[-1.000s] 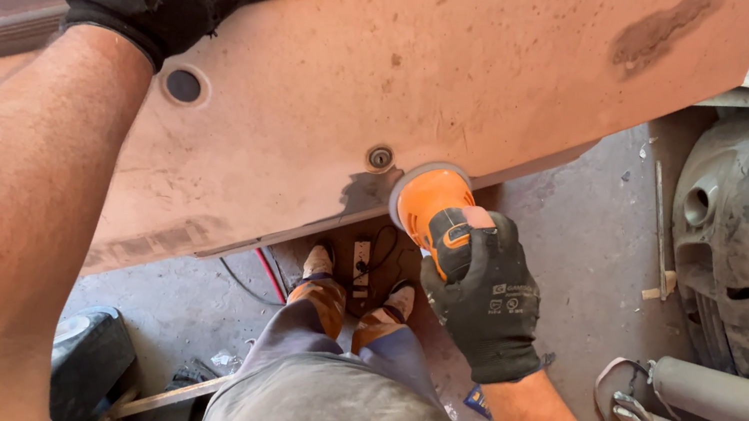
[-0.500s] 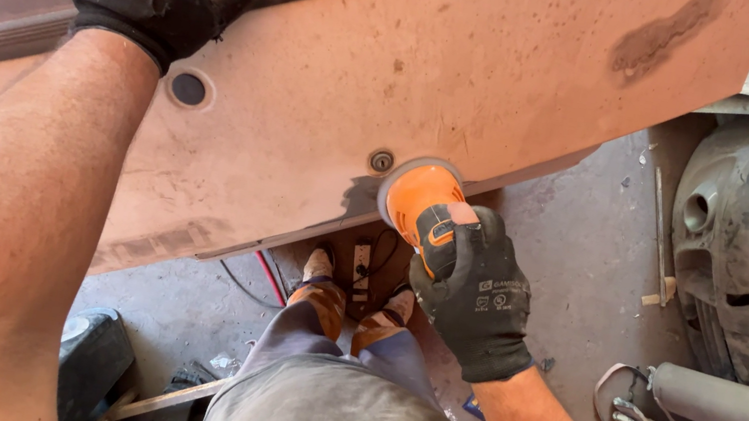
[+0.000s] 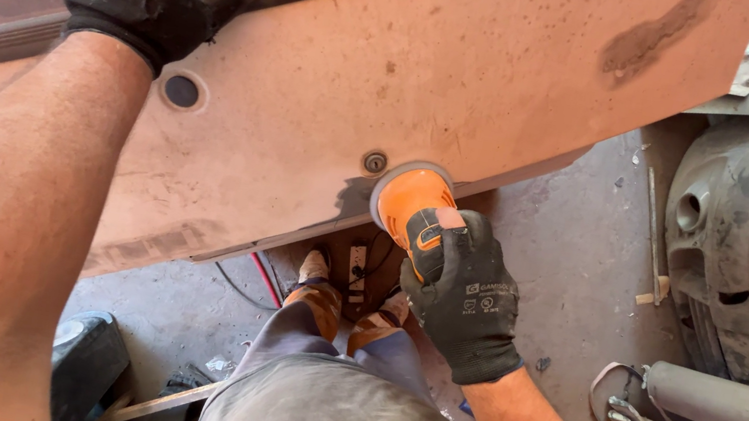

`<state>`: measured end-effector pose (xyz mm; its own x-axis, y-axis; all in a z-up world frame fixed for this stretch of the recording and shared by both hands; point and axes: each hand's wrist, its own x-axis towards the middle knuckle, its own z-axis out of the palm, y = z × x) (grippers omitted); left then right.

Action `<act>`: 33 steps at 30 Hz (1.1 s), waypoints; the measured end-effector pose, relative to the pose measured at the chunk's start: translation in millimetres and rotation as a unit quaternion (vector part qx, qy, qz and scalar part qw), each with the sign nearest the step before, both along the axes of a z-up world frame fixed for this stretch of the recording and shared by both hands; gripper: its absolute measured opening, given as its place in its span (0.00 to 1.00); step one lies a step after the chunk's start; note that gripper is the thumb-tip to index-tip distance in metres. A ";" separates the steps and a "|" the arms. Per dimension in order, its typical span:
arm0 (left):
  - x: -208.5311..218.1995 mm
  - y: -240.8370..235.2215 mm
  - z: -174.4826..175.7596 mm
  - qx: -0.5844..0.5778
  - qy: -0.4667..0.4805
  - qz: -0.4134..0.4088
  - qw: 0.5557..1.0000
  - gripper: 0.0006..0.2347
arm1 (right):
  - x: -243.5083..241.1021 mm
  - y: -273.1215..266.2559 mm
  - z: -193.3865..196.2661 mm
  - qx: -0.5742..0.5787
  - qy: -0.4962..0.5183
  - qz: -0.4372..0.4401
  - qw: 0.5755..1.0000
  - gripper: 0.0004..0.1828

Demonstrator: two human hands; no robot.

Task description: The person uses an electric orbital sander to smooth the surface of a car door. They move the tool across the panel, focusing on the area around the window frame and the lower edge of the door.

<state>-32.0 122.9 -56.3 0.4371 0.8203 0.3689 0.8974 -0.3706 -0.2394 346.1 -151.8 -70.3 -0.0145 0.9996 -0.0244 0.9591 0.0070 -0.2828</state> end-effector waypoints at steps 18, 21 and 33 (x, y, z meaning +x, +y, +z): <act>-2.2 -2.9 -2.1 -0.029 0.008 0.020 0.999 0.33 | 37.9 5.4 -4.2 -0.011 0.096 -0.056 0.994 0.37; -0.1 -5.3 4.2 -0.019 0.003 0.018 1.000 0.31 | 45.6 6.1 -5.3 -0.005 0.105 -0.070 0.992 0.40; -12.8 -1.3 -10.2 -0.041 -0.038 -0.017 0.998 0.37 | -14.8 -8.5 3.8 0.040 0.077 0.025 0.996 0.33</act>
